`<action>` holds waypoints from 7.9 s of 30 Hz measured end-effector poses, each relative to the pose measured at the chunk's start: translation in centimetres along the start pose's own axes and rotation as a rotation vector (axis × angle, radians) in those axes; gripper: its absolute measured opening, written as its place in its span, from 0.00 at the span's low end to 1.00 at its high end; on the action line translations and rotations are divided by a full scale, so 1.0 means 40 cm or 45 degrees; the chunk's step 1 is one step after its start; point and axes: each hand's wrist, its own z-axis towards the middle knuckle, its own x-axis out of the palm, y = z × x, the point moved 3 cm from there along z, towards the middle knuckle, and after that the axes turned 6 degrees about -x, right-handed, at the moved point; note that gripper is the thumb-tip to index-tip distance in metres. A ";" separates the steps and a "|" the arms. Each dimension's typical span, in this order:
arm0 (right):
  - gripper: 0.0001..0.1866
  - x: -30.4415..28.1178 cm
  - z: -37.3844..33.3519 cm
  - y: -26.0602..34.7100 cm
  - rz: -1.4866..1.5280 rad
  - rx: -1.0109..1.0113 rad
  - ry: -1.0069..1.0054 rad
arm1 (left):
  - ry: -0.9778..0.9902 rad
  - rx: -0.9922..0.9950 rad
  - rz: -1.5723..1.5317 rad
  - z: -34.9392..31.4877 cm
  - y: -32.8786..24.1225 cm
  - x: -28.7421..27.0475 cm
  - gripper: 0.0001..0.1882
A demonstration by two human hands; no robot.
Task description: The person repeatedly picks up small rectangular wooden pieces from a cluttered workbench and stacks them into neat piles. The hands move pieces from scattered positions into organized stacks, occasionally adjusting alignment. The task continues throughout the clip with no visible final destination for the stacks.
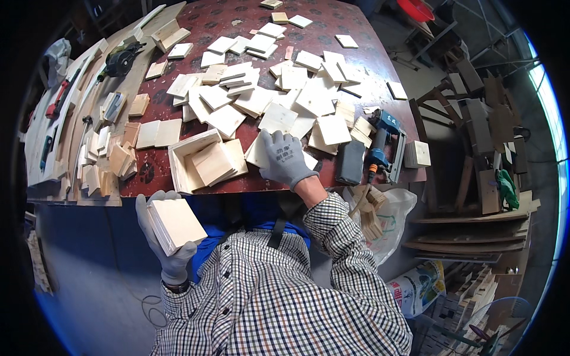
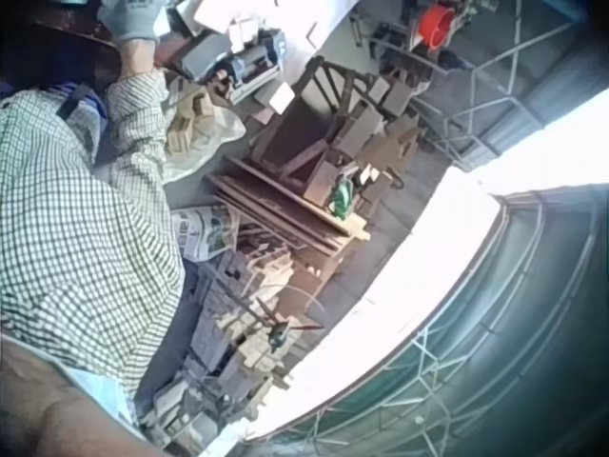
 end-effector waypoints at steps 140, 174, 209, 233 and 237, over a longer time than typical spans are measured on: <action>0.38 -0.075 0.315 -0.139 -0.131 -0.031 -0.051 | -0.452 -0.529 -0.242 -0.047 0.069 -0.160 0.56; 0.13 -0.095 0.538 -0.224 0.010 -0.149 -0.255 | -0.511 -0.733 -0.188 0.039 0.145 -0.165 0.59; 0.11 -0.109 0.547 -0.066 0.084 -0.217 -0.607 | -0.612 -0.790 -0.295 0.049 0.159 -0.144 0.63; 0.33 -0.027 0.579 0.178 -0.038 -0.563 -0.266 | -0.649 -0.741 -0.310 0.032 0.140 -0.165 0.63; 0.29 -0.071 0.616 0.082 -0.181 -0.397 -0.438 | -0.680 -0.750 -0.324 0.021 0.141 -0.186 0.61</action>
